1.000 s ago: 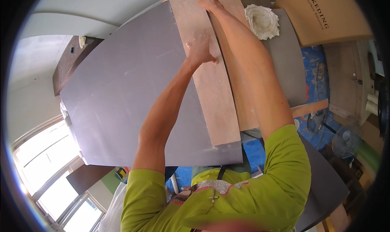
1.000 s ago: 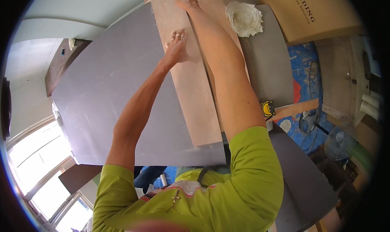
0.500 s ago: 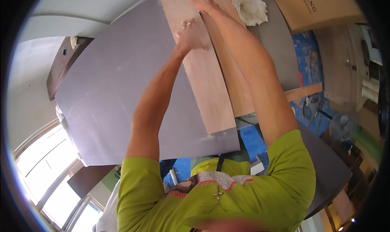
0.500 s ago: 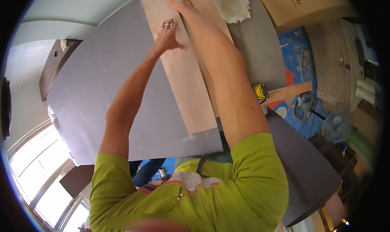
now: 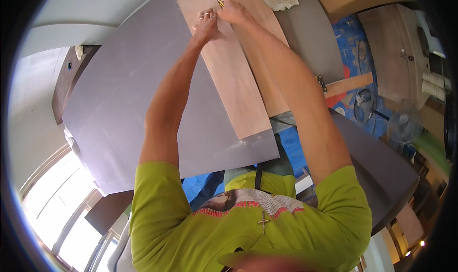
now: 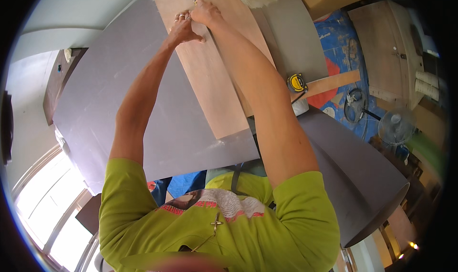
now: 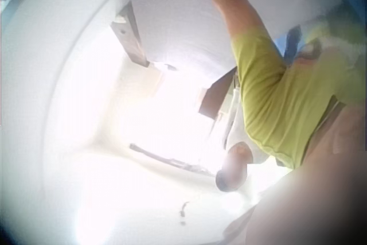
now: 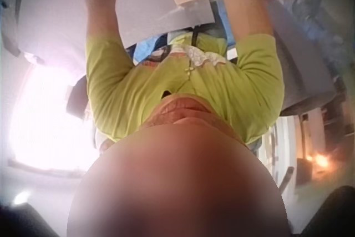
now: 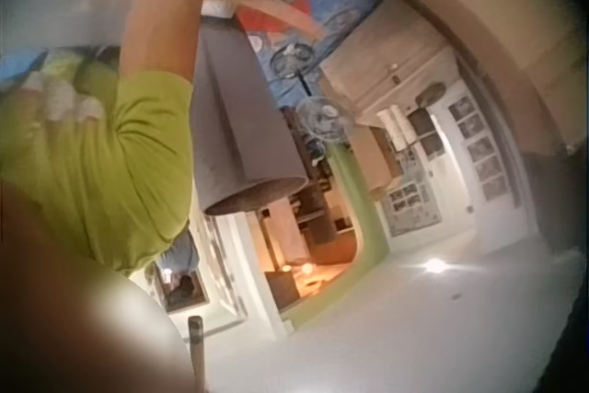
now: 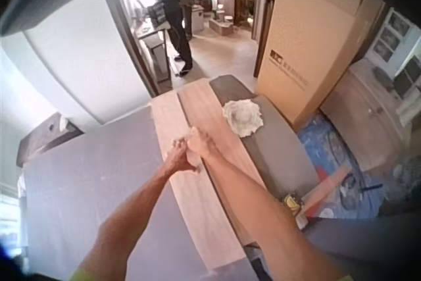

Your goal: The person measures a large sheet of laminate with a tape measure and marks it with a pencil. They then use a straightedge and utility knife to score and cut the laminate along the marked line. Finally, they lift the cut piece and place it against a wall.

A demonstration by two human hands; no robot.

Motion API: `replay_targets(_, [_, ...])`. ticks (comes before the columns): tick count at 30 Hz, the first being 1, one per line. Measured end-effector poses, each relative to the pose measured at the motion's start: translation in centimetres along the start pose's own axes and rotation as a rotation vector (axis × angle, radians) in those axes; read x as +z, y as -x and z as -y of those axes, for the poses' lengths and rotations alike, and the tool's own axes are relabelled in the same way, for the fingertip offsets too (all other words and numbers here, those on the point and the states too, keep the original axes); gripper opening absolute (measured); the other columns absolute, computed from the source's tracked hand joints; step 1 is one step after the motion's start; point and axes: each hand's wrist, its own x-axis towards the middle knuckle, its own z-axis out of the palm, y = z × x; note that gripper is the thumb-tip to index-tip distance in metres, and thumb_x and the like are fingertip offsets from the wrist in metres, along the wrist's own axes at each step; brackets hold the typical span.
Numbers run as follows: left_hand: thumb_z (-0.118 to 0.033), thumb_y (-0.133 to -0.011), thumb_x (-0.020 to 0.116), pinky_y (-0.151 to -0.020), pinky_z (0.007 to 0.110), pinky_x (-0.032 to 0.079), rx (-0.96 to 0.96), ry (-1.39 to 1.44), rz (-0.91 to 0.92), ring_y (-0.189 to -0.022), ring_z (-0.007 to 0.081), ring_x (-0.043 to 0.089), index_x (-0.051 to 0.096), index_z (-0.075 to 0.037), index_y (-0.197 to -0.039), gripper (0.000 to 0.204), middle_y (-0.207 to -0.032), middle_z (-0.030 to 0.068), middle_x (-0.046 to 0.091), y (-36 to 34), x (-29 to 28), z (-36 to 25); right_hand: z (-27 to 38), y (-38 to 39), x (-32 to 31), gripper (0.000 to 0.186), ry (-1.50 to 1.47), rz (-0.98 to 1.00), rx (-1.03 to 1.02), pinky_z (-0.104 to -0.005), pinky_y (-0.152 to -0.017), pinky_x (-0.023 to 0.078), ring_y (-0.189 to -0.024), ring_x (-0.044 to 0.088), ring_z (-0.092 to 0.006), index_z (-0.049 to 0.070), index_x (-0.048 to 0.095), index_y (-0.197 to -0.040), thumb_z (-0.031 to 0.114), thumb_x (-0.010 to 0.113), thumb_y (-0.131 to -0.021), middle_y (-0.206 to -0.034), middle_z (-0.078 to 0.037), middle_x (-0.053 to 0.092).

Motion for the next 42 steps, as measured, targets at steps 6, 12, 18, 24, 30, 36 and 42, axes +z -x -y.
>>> replay_targets(6, [-0.054, -0.046, 0.096, -0.114, 0.057, 0.041, 0.024, -0.020, -0.015, -0.150, 0.0456, 0.024, 0.039, 0.000, -0.153, 0.133, -0.160, 0.0223, 0.032, -0.4, 0.5, 0.4, -0.6, 4.5, -0.2, 0.064, -0.031, -0.015, 0.046, -0.0485, -0.107, 0.048, -0.129, 0.059, -0.0398, 0.012, 0.049, -0.147, 0.030, 0.061, -0.087, -0.138, -0.022, 0.061])
replay_targets(12, [-0.052, -0.045, 0.096, -0.098, 0.074, 0.047, 0.048, 0.001, -0.046, -0.149, 0.0430, 0.025, 0.033, 0.000, -0.156, 0.137, -0.162, 0.0154, 0.031, -0.9, 1.2, 0.9, -2.2, 8.7, -0.2, 0.069, -0.074, 0.007, 0.051, -0.0473, -0.107, 0.047, -0.127, 0.059, -0.0397, 0.018, 0.045, -0.152, 0.032, 0.063, -0.087, -0.136, -0.021, 0.063])
replay_targets(18, [-0.055, -0.045, 0.095, -0.097, 0.073, 0.047, 0.044, -0.035, -0.070, -0.149, 0.0417, 0.025, 0.035, 0.000, -0.155, 0.137, -0.162, 0.0161, 0.031, -1.1, 1.8, 1.2, -3.5, 13.4, -0.1, 0.074, -0.097, -0.004, 0.015, -0.0453, -0.106, 0.047, -0.128, 0.059, -0.0396, 0.009, 0.043, -0.153, 0.033, 0.065, -0.087, -0.137, -0.021, 0.062])
replay_targets(24, [-0.055, -0.046, 0.095, -0.096, 0.075, 0.047, 0.058, -0.015, -0.071, -0.149, 0.0417, 0.024, 0.035, 0.001, -0.155, 0.137, -0.162, 0.0168, 0.030, -1.1, 1.6, 1.1, -4.7, 17.5, 0.1, 0.065, -0.117, 0.003, 0.013, -0.0454, -0.104, 0.048, -0.126, 0.059, -0.0409, 0.008, 0.042, -0.153, 0.024, 0.059, -0.092, -0.135, -0.024, 0.063])
replay_targets(30, [-0.055, -0.050, 0.095, -0.122, 0.046, 0.032, 0.087, -0.120, -0.073, -0.151, 0.0423, 0.024, 0.037, 0.008, -0.152, 0.134, -0.160, 0.0257, 0.034, -2.1, 3.0, 2.4, -6.2, 21.8, 0.8, 0.062, -0.109, -0.053, -0.001, -0.0499, -0.092, 0.053, -0.111, 0.064, -0.0427, 0.008, 0.047, -0.147, 0.013, 0.057, -0.086, -0.127, -0.023, 0.064])
replay_targets(36, [-0.060, -0.043, 0.098, -0.124, 0.053, 0.026, 0.130, -0.060, -0.107, -0.149, 0.0522, 0.022, 0.019, 0.014, -0.154, 0.155, -0.159, 0.0366, 0.025, -3.5, 4.8, 3.7, -7.5, 26.0, 1.3, 0.063, -0.093, -0.030, 0.029, -0.0569, -0.087, 0.051, -0.095, 0.066, -0.0517, 0.016, 0.038, -0.152, 0.016, 0.056, -0.091, -0.100, -0.031, 0.069])
replay_targets(42, [-0.059, -0.041, 0.099, -0.123, 0.051, 0.027, 0.137, 0.021, -0.106, -0.147, 0.0508, 0.026, 0.020, 0.015, -0.153, 0.155, -0.157, 0.0361, 0.029, -3.3, 4.4, 3.5, -8.9, 30.2, 2.2, 0.063, -0.061, -0.016, 0.101, -0.0581, -0.084, 0.051, -0.093, 0.066, -0.0522, 0.018, 0.038, -0.152, 0.019, 0.058, -0.092, -0.097, -0.031, 0.069])
